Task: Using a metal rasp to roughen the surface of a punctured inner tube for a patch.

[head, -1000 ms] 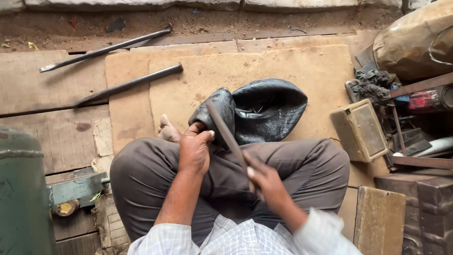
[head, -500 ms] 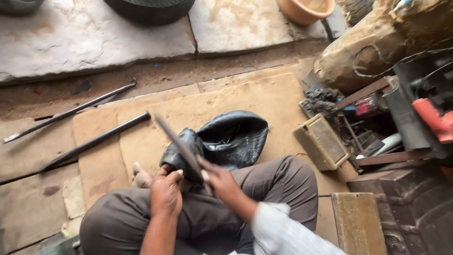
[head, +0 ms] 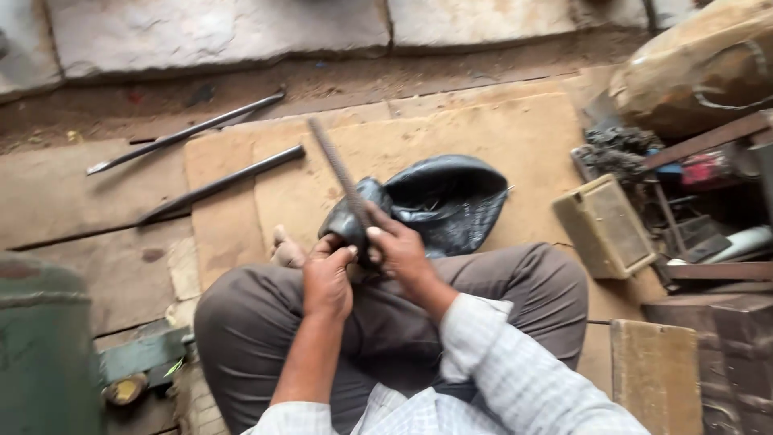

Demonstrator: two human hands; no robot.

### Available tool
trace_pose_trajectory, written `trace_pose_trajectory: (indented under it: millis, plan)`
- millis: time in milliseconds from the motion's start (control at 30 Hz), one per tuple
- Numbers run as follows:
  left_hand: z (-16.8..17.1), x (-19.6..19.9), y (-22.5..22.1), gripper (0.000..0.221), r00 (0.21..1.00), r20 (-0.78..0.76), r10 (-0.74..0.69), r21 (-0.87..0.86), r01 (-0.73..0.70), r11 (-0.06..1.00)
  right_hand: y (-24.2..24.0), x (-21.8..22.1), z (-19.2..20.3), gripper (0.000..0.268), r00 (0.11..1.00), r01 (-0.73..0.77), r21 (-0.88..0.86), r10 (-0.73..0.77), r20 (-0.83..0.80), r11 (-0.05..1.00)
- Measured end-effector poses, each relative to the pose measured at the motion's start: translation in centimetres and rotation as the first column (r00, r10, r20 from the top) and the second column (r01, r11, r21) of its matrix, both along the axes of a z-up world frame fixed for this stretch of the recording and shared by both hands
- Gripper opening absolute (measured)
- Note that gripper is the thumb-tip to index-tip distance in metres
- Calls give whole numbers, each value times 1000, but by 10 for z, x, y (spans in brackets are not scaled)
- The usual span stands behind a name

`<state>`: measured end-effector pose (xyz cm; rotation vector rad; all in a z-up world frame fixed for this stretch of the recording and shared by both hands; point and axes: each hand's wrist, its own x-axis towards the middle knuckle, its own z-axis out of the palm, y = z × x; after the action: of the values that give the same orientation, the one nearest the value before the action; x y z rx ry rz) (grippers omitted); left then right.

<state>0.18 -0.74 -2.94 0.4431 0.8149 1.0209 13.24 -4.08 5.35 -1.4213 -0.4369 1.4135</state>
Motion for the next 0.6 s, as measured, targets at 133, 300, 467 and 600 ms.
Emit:
trace_pose_trajectory:
  millis: [133,300,467,600]
  plan:
    - [35,-2,8,36,995,-73,69,-125,-78,989,-68,15,20,58,985,-142,-49,146,92,989]
    - [26,1,9,33,997,53,48,-154,-40,987,-131,10,-3,60,992,-123,-192,114,-54,974]
    - [6,-4,7,30,999,-4,34,-147,-34,989,-36,-10,-6,56,968,-182,27,174,181,983]
    - [33,-1,6,30,998,-25,50,-129,-53,990,-11,-6,-3,53,969,-127,148,91,232,981]
